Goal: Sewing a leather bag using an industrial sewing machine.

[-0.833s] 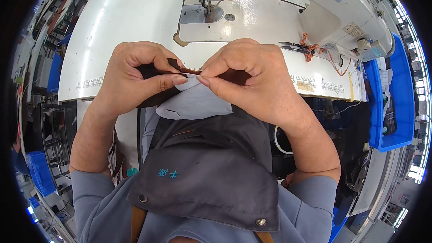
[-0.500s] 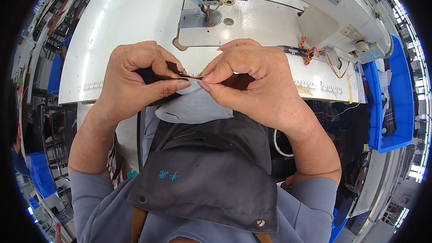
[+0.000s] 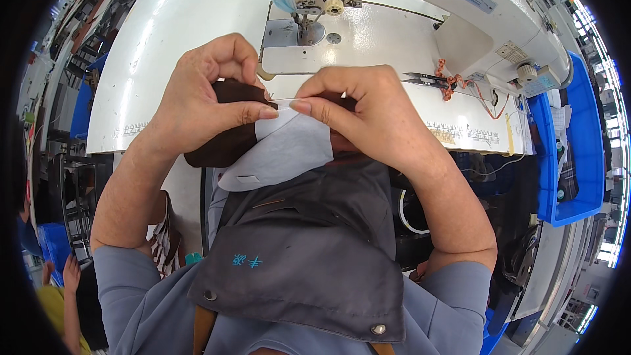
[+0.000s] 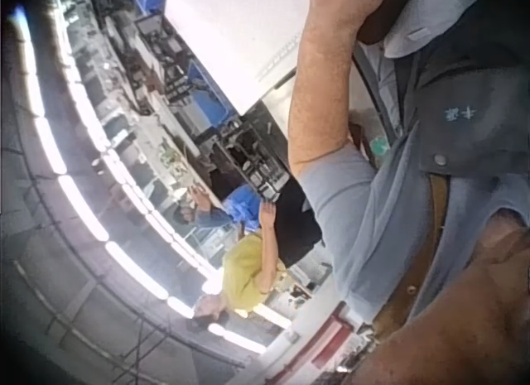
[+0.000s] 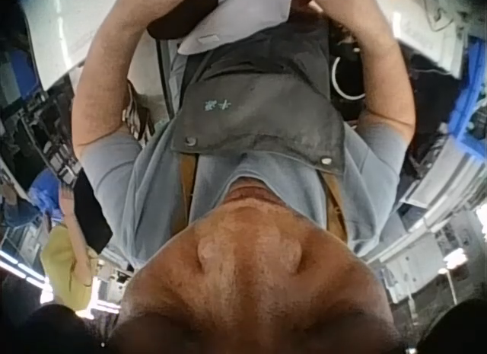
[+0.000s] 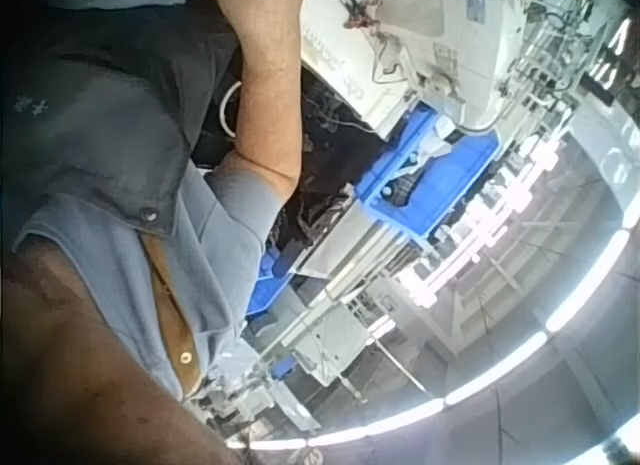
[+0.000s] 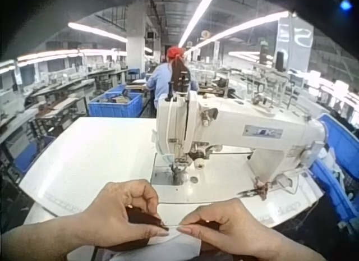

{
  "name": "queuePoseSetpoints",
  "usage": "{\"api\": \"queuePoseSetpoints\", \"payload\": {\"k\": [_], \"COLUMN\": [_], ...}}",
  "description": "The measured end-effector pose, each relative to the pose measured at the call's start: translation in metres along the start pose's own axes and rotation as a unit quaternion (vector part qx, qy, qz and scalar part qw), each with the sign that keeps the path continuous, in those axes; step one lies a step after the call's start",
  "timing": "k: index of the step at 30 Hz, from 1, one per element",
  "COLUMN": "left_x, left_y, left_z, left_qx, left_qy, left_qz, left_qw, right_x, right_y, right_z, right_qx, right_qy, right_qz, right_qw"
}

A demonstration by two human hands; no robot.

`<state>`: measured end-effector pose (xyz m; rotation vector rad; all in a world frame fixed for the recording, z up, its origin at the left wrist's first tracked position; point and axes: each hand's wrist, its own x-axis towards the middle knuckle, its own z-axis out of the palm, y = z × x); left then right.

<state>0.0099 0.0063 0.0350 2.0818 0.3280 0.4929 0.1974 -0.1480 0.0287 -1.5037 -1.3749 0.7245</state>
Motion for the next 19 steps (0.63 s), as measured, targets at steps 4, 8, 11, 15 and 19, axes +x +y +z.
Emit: {"api": "queuePoseSetpoints", "payload": {"k": [4,8,11,15,19], "left_x": [0.018,0.043,0.061,0.083,0.100], "left_y": [-0.033,-0.061,-0.079,-0.107,-0.116], "left_z": [-0.006,-0.009,0.000,0.016,0.016], "left_qx": [0.087,0.037,0.080,0.151,0.167], "left_qy": [0.005,-0.066,-0.033,0.018,0.046], "left_qz": [0.088,-0.074,-0.103,-0.066,-0.030], "left_qw": [0.992,0.994,0.991,0.986,0.984], "right_x": [0.013,0.036,0.057,0.083,0.099], "right_y": [0.024,0.047,0.065,0.091,0.097], "right_z": [0.001,-0.003,-0.007,-0.017,-0.028], "right_qx": [-0.095,-0.152,-0.206,-0.204,-0.386], "right_qy": [-0.022,-0.009,0.002,0.002,-0.109], "right_qz": [-0.036,-0.045,-0.057,-0.054,-0.120], "right_qw": [0.995,0.987,0.977,0.977,0.908]}}
